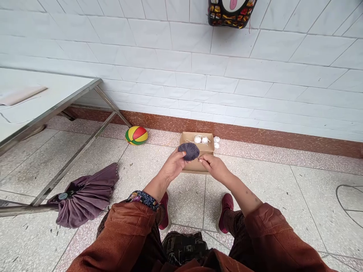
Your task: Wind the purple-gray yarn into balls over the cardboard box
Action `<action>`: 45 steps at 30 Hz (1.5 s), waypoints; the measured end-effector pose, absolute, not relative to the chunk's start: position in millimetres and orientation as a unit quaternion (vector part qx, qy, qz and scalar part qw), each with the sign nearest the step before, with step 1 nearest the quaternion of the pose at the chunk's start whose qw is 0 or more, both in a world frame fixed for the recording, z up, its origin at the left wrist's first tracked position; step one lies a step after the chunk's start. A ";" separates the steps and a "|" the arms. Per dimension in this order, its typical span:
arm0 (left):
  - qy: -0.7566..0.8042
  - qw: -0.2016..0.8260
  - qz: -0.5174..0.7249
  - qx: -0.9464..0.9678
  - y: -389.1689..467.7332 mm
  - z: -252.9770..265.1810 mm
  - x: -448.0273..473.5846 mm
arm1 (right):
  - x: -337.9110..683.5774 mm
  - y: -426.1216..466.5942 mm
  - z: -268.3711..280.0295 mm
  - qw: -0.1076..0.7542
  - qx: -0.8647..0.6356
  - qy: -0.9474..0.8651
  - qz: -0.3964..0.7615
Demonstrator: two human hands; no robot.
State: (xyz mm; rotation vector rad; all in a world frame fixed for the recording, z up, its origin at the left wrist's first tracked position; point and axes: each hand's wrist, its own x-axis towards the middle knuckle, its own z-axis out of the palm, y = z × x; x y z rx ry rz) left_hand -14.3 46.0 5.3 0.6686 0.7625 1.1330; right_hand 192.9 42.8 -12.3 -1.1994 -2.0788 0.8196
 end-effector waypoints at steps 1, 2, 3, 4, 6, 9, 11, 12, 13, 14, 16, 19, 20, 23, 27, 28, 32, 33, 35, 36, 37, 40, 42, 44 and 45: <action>0.374 0.705 0.525 0.296 48.2 4.2 -14.7 | 191.4 40.1 -10.4 0.285 -0.435 -0.792 0.320; 0.403 0.685 0.529 0.296 49.8 3.3 -15.2 | 190.0 37.5 -7.9 0.274 -0.418 -0.802 0.329; 0.434 0.666 0.527 0.302 50.9 2.8 -15.6 | 188.7 35.1 -5.0 0.266 -0.399 -0.811 0.335; 0.466 0.646 0.517 0.315 51.5 2.6 -16.0 | 187.6 33.0 -1.7 0.261 -0.381 -0.820 0.338; 0.518 0.607 0.485 0.357 50.9 2.6 -16.1 | 186.2 30.2 4.9 0.268 -0.353 -0.832 0.335; 0.538 0.569 0.436 0.444 47.4 2.1 -13.8 | 186.5 31.1 12.1 0.310 -0.343 -0.830 0.312; 0.520 0.570 0.407 0.489 44.3 0.9 -11.6 | 188.0 35.4 13.4 0.340 -0.358 -0.819 0.293; 0.505 0.584 0.392 0.501 42.7 0.3 -10.8 | 188.9 38.4 12.8 0.353 -0.369 -0.812 0.283; 0.486 0.603 0.377 0.508 41.2 -0.2 -10.4 | 189.6 41.7 11.7 0.365 -0.380 -0.804 0.274; 0.463 0.625 0.365 0.511 39.7 -0.5 -10.4 | 190.3 45.1 10.1 0.378 -0.391 -0.796 0.266; 0.414 0.663 0.354 0.514 36.9 0.1 -11.8 | 191.2 51.7 6.4 0.401 -0.409 -0.779 0.254; 0.345 0.707 0.356 0.505 33.3 3.5 -15.3 | 191.2 58.4 0.3 0.416 -0.432 -0.756 0.262; 0.318 0.726 0.358 0.494 32.4 5.0 -16.2 | 190.9 59.5 -2.0 0.411 -0.439 -0.751 0.273; 0.250 0.776 0.377 0.440 31.5 9.2 -17.4 | 188.9 59.3 -10.1 0.380 -0.452 -0.743 0.314; 0.240 0.786 0.438 0.364 35.5 11.8 -17.1 | 185.6 55.3 -19.2 0.309 -0.467 -0.759 0.332; 0.251 0.779 0.455 0.351 37.0 11.8 -16.9 | 185.1 54.2 -20.1 0.293 -0.468 -0.766 0.329; 0.307 0.745 0.494 0.327 42.2 9.7 -16.0 | 184.7 50.1 -17.7 0.266 -0.451 -0.794 0.309; 0.322 0.735 0.501 0.325 43.4 8.7 -15.8 | 184.9 49.0 -16.3 0.263 -0.446 -0.799 0.305; 0.360 0.710 0.513 0.320 45.5 6.2 -15.6 | 185.0 46.0 -13.0 0.255 -0.428 -0.812 0.303; 0.383 0.697 0.516 0.318 46.5 4.7 -15.5 | 184.8 44.1 -10.9 0.251 -0.414 -0.820 0.306; 0.408 0.683 0.516 0.318 47.4 3.0 -15.5 | 184.5 42.1 -8.3 0.247 -0.396 -0.828 0.312; 0.475 0.646 0.488 0.344 48.6 -1.4 -14.7 | 183.7 36.4 2.5 0.257 -0.340 -0.839 0.337; 0.506 0.617 0.460 0.389 47.9 -3.0 -13.2 | 184.5 34.9 11.1 0.290 -0.328 -0.832 0.341; 0.514 0.596 0.435 0.437 46.3 -3.6 -11.5 | 186.8 36.4 17.7 0.331 -0.341 -0.817 0.327; 0.511 0.595 0.422 0.456 45.2 -3.6 -10.7 | 188.3 38.2 19.5 0.348 -0.353 -0.809 0.316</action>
